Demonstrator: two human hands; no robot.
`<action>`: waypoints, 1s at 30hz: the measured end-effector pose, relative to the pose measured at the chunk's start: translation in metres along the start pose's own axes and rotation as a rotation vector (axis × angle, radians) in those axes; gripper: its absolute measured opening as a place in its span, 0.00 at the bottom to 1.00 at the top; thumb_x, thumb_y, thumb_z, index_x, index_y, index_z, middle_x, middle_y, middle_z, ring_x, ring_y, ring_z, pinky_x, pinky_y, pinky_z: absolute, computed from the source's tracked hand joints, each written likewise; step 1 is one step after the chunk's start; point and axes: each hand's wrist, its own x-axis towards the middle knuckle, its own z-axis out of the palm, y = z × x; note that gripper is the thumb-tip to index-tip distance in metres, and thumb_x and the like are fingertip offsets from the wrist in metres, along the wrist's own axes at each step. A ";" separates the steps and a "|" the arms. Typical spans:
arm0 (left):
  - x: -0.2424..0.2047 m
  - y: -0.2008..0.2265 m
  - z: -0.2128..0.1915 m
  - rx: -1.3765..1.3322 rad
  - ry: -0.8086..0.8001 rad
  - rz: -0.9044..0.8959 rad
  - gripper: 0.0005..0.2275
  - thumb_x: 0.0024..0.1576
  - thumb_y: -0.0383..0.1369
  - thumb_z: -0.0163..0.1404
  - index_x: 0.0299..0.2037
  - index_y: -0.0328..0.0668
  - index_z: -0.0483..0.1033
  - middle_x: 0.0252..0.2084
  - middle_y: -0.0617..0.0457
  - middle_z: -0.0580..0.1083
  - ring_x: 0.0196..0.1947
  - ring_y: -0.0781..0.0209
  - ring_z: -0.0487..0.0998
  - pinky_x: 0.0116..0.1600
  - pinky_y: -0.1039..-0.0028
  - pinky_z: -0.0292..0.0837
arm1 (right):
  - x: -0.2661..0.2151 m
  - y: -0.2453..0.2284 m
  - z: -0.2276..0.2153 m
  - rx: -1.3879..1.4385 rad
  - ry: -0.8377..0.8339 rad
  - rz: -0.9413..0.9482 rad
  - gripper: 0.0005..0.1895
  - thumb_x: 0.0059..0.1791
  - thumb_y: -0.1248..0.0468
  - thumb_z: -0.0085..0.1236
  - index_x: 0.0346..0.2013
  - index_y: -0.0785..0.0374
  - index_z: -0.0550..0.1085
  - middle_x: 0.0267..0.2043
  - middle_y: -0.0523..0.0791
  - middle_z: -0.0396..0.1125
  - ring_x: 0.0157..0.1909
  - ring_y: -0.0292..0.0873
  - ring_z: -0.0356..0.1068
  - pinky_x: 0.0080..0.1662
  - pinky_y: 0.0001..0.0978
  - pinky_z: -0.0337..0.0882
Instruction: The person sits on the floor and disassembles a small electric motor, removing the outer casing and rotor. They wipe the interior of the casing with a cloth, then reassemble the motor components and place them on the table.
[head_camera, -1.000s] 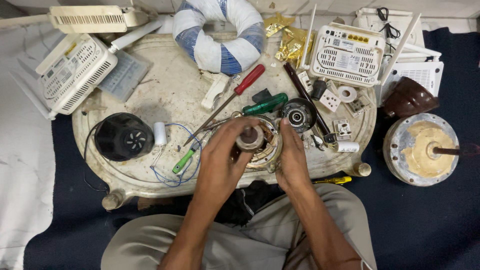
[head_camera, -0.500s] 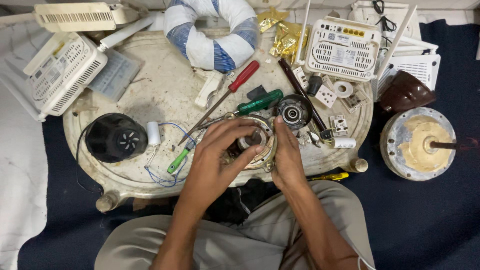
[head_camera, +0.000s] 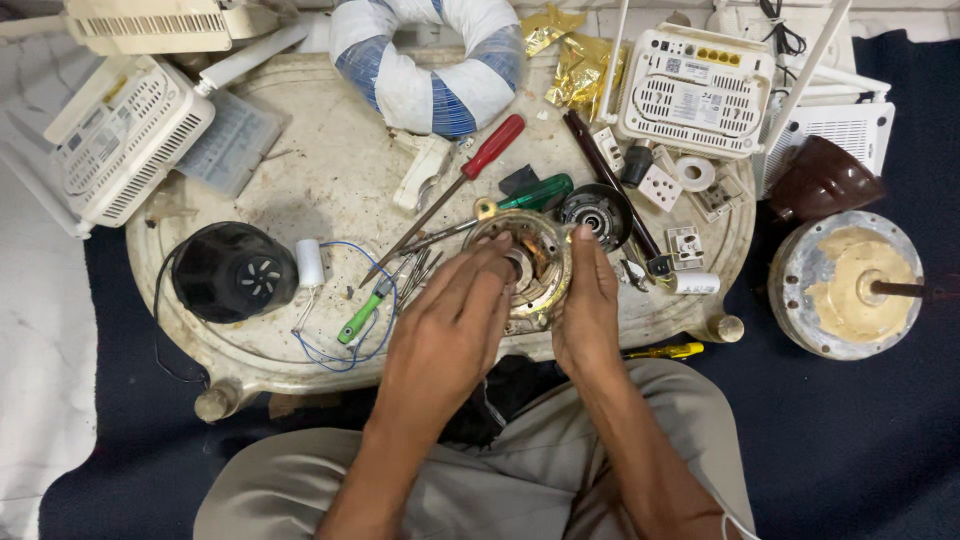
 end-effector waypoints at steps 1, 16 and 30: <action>0.000 0.001 0.003 0.020 0.040 -0.002 0.09 0.57 0.22 0.55 0.46 0.32 0.73 0.54 0.39 0.77 0.55 0.43 0.77 0.58 0.61 0.74 | -0.001 0.003 -0.003 -0.019 -0.003 -0.062 0.18 0.62 0.53 0.41 0.49 0.65 0.72 0.41 0.44 0.71 0.39 0.33 0.69 0.42 0.27 0.70; -0.014 -0.004 0.021 -0.573 0.171 -0.522 0.07 0.59 0.22 0.57 0.46 0.29 0.79 0.44 0.47 0.82 0.43 0.66 0.82 0.47 0.74 0.83 | -0.024 -0.014 0.010 -0.481 -0.077 -0.742 0.24 0.65 0.53 0.33 0.63 0.71 0.64 0.71 0.57 0.61 0.73 0.50 0.62 0.73 0.42 0.62; -0.031 -0.058 0.038 -1.471 0.089 -0.819 0.11 0.59 0.16 0.49 0.50 0.28 0.75 0.48 0.42 0.78 0.46 0.58 0.82 0.53 0.69 0.79 | -0.040 -0.026 0.010 -1.046 -0.209 -1.300 0.30 0.43 0.37 0.65 0.55 0.45 0.77 0.80 0.55 0.36 0.81 0.67 0.34 0.77 0.74 0.33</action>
